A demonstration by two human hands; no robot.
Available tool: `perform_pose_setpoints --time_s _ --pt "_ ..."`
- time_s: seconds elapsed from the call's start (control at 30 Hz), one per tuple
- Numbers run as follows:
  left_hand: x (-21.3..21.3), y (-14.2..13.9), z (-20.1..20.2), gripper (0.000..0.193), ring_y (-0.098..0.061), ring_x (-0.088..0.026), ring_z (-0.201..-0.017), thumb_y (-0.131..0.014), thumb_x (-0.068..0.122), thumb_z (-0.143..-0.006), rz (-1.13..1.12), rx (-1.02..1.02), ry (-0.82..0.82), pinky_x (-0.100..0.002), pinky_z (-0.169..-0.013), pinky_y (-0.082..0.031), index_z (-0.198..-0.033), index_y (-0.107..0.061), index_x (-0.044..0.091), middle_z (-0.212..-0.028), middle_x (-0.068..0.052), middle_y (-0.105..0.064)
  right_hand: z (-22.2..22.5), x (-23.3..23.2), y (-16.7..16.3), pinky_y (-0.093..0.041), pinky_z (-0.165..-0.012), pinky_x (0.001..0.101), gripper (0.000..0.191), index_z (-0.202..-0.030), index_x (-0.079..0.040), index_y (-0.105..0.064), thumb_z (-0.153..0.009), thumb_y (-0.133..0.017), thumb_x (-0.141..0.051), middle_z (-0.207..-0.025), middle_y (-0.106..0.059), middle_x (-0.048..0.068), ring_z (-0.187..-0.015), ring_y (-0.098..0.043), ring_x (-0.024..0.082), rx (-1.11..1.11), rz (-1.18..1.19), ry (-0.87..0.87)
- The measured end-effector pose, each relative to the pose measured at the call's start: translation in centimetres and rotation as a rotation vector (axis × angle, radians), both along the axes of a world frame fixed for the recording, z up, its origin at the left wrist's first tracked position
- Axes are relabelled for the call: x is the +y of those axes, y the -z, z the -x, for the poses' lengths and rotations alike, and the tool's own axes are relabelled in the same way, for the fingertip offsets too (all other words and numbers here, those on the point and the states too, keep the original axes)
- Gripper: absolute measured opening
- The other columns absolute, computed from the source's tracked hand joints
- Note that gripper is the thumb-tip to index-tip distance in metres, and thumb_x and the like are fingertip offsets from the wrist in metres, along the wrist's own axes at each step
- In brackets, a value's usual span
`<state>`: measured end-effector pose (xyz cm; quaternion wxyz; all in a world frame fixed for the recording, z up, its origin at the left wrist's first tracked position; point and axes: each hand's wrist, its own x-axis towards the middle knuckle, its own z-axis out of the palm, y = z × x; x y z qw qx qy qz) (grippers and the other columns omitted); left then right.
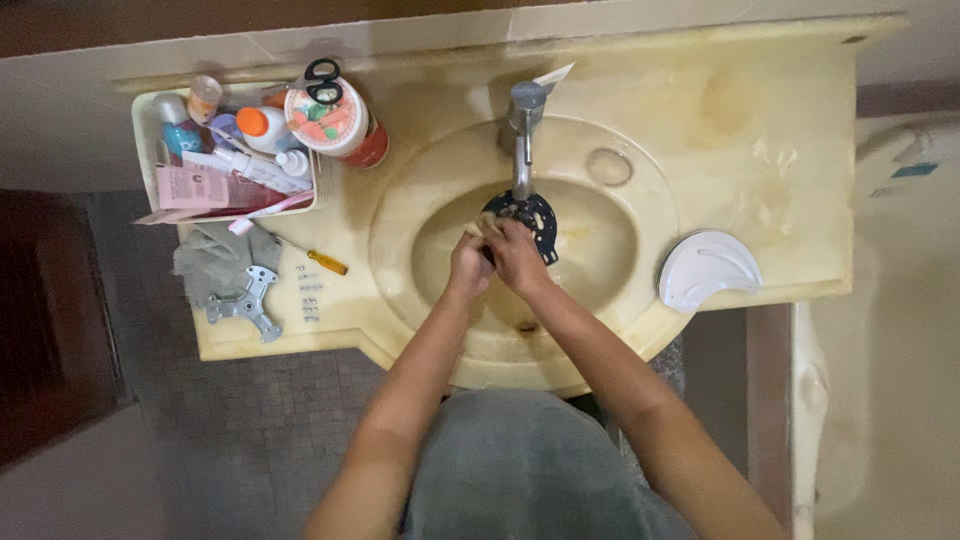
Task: The person disassembles a blender on the bathroom floor, using a screwdriver to unscrew the blade assembly from the base. They carry the parts to the sink and rinse and scrub the black blade plate and white plastic covers under running water, then set the cleaned parts on the counter.
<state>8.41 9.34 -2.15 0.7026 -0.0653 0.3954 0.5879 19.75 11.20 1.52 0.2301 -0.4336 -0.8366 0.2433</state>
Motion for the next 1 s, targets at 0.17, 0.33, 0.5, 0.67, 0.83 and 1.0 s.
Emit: perform_pose_setpoints --time_s 0.17,0.33,0.5,0.67,0.83,1.0 --pt "-0.2 -0.1 -0.6 0.040 -0.064 -0.020 -0.104 -0.048 0.001 -0.094 -0.160 0.059 -0.006 -0.034 -0.090 -0.054 -0.133 -0.057 0.006 -0.118 -0.009 -0.065 -2.6 0.8 -0.8 -0.049 -0.082 0.0512 0.038 -0.126 -0.016 -0.069 -0.088 -0.066 -0.012 -0.104 -0.065 0.017 -0.096 -0.062 0.040 -0.132 -0.041 -0.107" --pt "0.5 0.3 -0.1 0.033 -0.063 -0.022 -0.103 -0.048 -0.001 -0.097 -0.209 0.617 0.306 -0.036 -0.091 -0.051 -0.127 -0.058 -0.002 -0.114 -0.013 -0.066 -2.9 3.0 0.3 -0.050 -0.084 0.0521 0.026 -0.126 -0.007 -0.063 -0.102 -0.063 -0.016 -0.106 -0.060 0.021 -0.098 -0.062 0.044 -0.096 0.147 0.285" --pt "0.3 -0.2 0.6 0.035 -0.065 -0.026 -0.111 -0.048 0.000 -0.094 -0.291 1.035 0.543 -0.038 -0.102 -0.051 -0.128 -0.057 -0.001 -0.114 -0.015 -0.070 -2.2 3.4 1.0 -0.051 -0.081 0.0518 0.037 -0.137 -0.004 -0.059 -0.101 -0.057 -0.013 -0.110 -0.055 0.024 -0.093 -0.060 0.046 -0.047 0.157 0.559" --pt "-0.3 -1.3 0.7 0.060 -0.064 -0.033 -0.120 -0.048 0.000 -0.086 -0.389 1.128 0.676 -0.039 -0.105 -0.048 -0.146 -0.047 0.005 -0.128 -0.022 -0.066 -1.8 1.3 1.6 -0.052 -0.083 0.0483 0.041 -0.141 -0.003 -0.057 -0.100 -0.055 -0.006 -0.108 -0.051 0.024 -0.094 -0.059 0.044 0.074 0.184 0.433" --pt "0.3 0.0 0.9 0.059 -0.062 -0.033 -0.121 -0.058 0.010 -0.094 -0.300 1.073 0.781 -0.039 -0.103 -0.048 -0.150 -0.040 0.006 -0.132 -0.022 -0.063 -2.3 -0.2 0.8 -0.052 -0.090 0.0460 0.049 -0.144 -0.003 -0.054 -0.095 -0.052 0.003 -0.115 -0.055 0.022 -0.102 -0.060 0.041 0.207 0.149 0.214" --pt "0.3 1.0 2.1 0.042 -0.063 -0.028 -0.120 -0.049 0.007 -0.106 -0.303 0.757 0.680 -0.038 -0.104 -0.053 -0.147 -0.052 -0.003 -0.135 -0.021 -0.066 -3.4 -1.5 0.6 -0.052 -0.082 0.0465 0.058 -0.136 -0.005 -0.064 -0.080 -0.058 0.006 -0.102 -0.059 0.019 -0.093 -0.060 0.041 0.077 0.043 -0.064"
